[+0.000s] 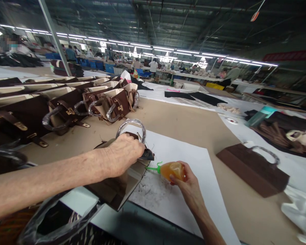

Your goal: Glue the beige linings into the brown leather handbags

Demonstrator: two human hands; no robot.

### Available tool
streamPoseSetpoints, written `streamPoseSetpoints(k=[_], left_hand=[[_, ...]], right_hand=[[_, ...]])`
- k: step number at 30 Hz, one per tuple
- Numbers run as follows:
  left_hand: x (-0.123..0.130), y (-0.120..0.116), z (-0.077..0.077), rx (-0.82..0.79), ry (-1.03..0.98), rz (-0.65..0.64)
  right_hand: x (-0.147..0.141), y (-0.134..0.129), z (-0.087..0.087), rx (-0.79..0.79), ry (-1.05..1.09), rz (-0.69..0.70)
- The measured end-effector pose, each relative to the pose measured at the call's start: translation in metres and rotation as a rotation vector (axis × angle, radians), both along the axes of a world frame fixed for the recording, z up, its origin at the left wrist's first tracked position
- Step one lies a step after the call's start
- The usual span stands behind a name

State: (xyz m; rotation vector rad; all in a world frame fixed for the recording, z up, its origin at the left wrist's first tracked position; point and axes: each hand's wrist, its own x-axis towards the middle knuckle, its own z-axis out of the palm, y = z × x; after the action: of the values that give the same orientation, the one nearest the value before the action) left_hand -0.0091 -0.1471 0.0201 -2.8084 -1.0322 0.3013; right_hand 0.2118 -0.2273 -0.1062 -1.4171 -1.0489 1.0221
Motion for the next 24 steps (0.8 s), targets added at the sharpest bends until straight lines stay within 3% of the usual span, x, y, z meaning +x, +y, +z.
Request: streamPoseSetpoints(k=[10, 24], left_hand=[[-0.01, -0.017, -0.008, -0.008, -0.012, -0.01], [-0.02, -0.027, -0.018, 0.021, -0.018, -0.018]], right_hand=[[-0.002, -0.006, -0.014, -0.061, 0.07, -0.001], [-0.005, -0.017, -0.022, -0.112, 0.104, 0.014]])
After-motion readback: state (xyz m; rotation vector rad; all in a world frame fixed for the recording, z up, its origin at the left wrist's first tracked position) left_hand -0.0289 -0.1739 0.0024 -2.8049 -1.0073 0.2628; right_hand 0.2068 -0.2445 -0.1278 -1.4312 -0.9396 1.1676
